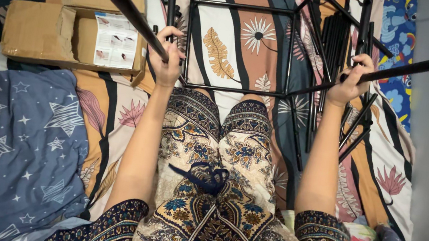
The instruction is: The person assembles a metal rack by hand while sitting on a bed, connecting several long black rods to a central rectangular frame and then attaching small plastic caps to the ends of the rods.
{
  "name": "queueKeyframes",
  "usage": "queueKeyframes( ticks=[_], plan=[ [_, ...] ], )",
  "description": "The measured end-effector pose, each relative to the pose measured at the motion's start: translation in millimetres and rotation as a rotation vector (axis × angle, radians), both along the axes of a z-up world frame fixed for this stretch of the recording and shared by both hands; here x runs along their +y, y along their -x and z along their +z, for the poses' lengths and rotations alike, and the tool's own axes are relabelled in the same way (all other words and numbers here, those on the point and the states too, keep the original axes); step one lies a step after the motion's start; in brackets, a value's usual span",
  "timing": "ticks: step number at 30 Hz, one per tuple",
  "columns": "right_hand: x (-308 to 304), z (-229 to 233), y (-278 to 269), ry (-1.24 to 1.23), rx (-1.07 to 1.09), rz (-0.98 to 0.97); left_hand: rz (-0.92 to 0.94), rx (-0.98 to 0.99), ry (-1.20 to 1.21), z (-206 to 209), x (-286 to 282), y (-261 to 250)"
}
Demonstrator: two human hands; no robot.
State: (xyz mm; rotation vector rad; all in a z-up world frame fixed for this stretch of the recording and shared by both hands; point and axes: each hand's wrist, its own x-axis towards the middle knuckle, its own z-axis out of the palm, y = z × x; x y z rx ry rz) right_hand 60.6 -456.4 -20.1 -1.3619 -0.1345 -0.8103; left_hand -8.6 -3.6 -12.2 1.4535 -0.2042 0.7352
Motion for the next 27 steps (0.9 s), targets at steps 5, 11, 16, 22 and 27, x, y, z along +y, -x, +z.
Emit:
queueKeyframes(
  ticks=[5,11,16,22,27],
  plan=[
    [19,-7,4,0.099,-0.002,-0.072,0.034,0.052,-0.014,2,-1,5],
    [56,-4,11,0.182,0.032,-0.071,0.030,0.033,0.008,4,-4,2],
    [85,-5,16,0.283,-0.104,-0.028,0.037,0.028,0.041,3,-8,1],
    [112,-12,34,0.252,0.197,-0.040,0.056,0.002,-0.026,1,-6,2],
    [129,-15,30,0.446,0.063,-0.144,0.056,0.041,-0.002,5,-7,3]
  ],
)
